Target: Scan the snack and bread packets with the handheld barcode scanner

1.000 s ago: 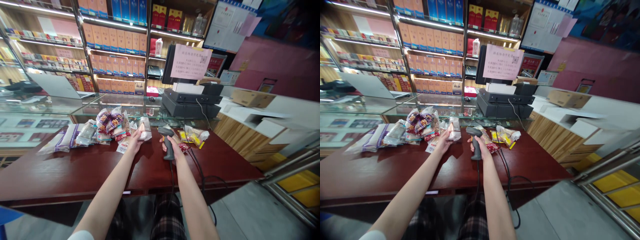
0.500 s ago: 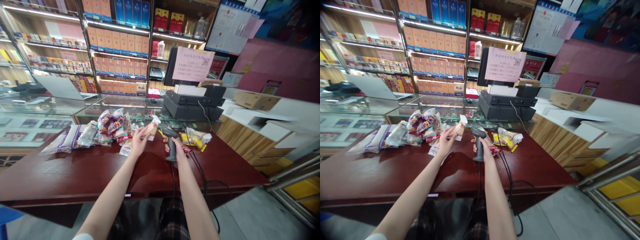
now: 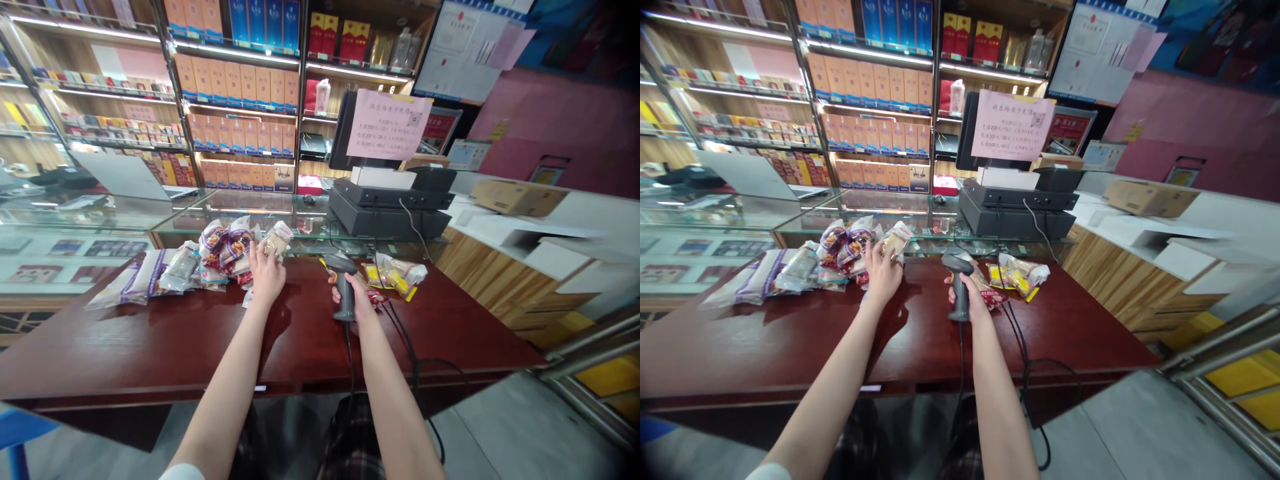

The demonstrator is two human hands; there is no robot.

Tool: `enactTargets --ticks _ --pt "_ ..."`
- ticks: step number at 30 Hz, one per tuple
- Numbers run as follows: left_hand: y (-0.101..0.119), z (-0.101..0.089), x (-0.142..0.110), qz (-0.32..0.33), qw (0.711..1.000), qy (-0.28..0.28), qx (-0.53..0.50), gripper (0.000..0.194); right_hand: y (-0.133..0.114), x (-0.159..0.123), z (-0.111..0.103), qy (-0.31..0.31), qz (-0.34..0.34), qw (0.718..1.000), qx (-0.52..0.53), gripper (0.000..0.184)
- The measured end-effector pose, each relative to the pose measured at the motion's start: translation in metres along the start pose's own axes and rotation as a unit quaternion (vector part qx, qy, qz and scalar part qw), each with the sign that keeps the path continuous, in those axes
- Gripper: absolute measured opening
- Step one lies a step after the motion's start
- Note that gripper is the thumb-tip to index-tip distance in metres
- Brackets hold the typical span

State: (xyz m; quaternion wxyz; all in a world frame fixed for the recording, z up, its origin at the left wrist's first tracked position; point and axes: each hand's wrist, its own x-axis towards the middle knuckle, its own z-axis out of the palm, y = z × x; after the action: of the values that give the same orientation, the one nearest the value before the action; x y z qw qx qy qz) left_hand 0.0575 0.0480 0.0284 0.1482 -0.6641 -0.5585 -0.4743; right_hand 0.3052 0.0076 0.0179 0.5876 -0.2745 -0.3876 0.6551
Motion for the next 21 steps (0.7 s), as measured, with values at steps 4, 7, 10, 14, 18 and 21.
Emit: enactTargets --ticks 4,7,10,14,18,21 --pt "0.006 -0.004 0.006 0.027 0.994 -0.088 0.065 0.047 0.001 0.001 0.0 -0.002 0.003 1.0 -0.002 0.029" --pt "0.01 -0.009 0.024 0.022 0.987 -0.117 0.105 0.047 0.002 0.001 0.002 -0.004 0.008 1.0 -0.008 0.031" --pt "0.014 -0.008 0.042 0.016 0.981 -0.13 0.146 0.046 0.003 0.002 0.003 -0.014 0.024 1.0 -0.014 0.032" --pt "0.012 0.001 0.051 0.045 0.971 -0.147 0.185 0.039 0.001 0.001 0.006 -0.015 0.024 0.999 -0.018 0.031" --pt "0.005 0.014 0.037 0.079 0.974 -0.14 0.158 0.053 -0.002 -0.002 0.008 -0.007 0.011 1.0 -0.019 0.033" --pt "0.001 0.022 0.022 0.094 0.98 -0.115 0.13 0.056 -0.003 -0.003 0.009 -0.007 0.022 0.999 -0.026 0.034"
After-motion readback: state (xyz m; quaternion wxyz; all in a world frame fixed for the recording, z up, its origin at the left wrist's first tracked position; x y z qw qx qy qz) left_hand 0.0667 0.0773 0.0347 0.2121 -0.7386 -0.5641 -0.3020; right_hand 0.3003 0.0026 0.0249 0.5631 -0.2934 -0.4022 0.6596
